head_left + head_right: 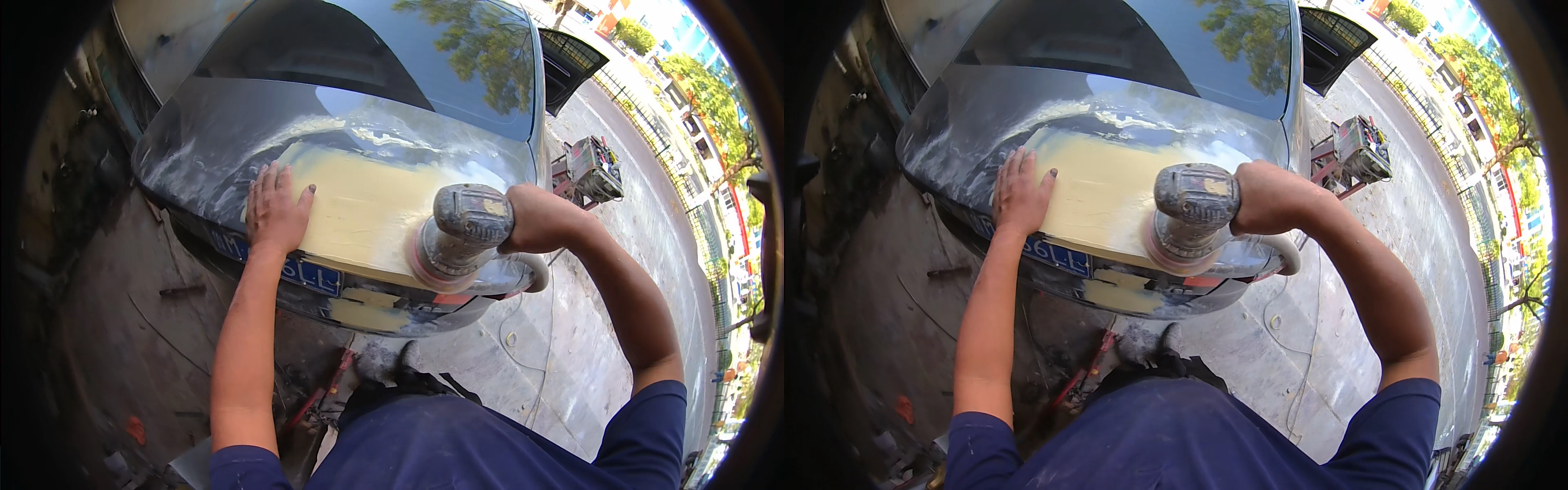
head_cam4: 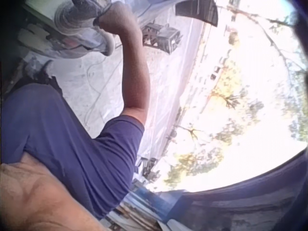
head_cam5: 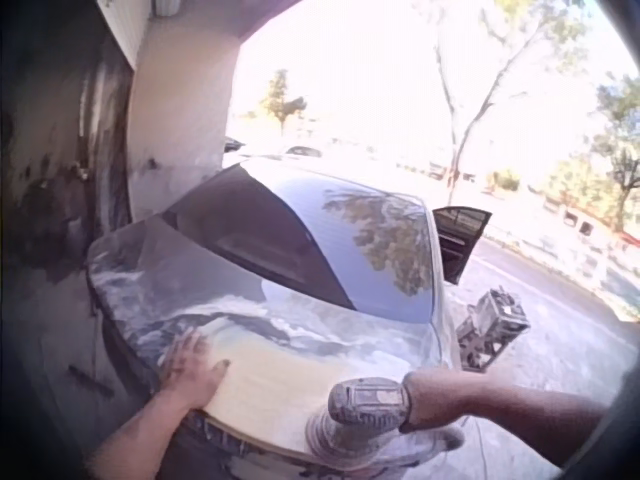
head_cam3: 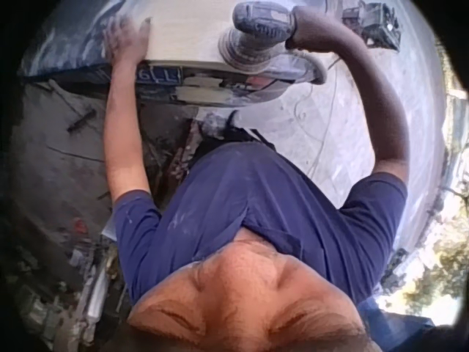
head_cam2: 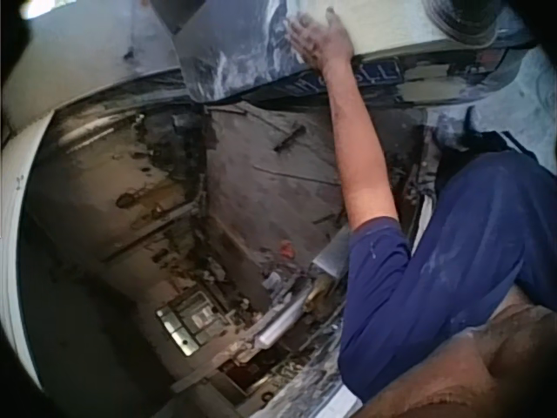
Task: The person uses an orbital sander to smooth a yellow filler patch on the trunk of a dark sedan. The person holds the sander with the right hand and steadies the trunk with the left hand while moving the tool across the filler area.
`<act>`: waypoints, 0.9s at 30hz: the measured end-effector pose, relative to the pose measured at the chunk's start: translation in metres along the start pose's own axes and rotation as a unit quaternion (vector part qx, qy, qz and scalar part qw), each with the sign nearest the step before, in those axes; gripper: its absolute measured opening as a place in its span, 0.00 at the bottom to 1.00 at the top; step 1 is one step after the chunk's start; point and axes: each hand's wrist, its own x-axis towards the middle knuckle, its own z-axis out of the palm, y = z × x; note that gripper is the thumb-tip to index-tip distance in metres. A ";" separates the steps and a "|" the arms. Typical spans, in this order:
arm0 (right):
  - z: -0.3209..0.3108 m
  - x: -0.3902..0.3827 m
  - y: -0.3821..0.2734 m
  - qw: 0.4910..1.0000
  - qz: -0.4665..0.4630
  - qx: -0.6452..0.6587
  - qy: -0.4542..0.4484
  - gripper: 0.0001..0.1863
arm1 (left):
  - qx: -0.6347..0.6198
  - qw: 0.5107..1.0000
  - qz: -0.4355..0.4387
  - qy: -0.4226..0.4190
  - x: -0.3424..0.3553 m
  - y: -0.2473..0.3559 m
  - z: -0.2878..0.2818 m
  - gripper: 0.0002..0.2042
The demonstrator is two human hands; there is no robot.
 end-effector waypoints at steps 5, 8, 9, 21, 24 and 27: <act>-0.005 0.000 0.000 0.999 -0.043 0.004 -0.018 0.17 | -0.002 1.000 0.013 0.001 -0.001 -0.003 -0.001 0.39; -0.016 -0.012 0.027 0.997 0.072 0.023 -0.008 0.18 | -0.006 1.000 0.004 0.008 -0.002 -0.002 0.001 0.39; -0.019 -0.013 0.032 0.991 0.124 0.042 -0.011 0.18 | -0.008 1.000 -0.001 0.006 -0.001 -0.001 0.002 0.39; -0.010 0.011 -0.013 0.999 -0.035 0.005 -0.009 0.18 | -0.004 1.000 0.004 -0.006 -0.002 -0.001 -0.004 0.39; -0.026 0.012 0.019 0.992 0.110 0.057 -0.015 0.13 | -0.005 1.000 0.001 0.001 -0.002 -0.002 0.000 0.39; -0.036 0.019 0.050 0.976 0.190 0.102 0.042 0.12 | -0.003 1.000 -0.006 0.003 0.000 0.000 0.003 0.39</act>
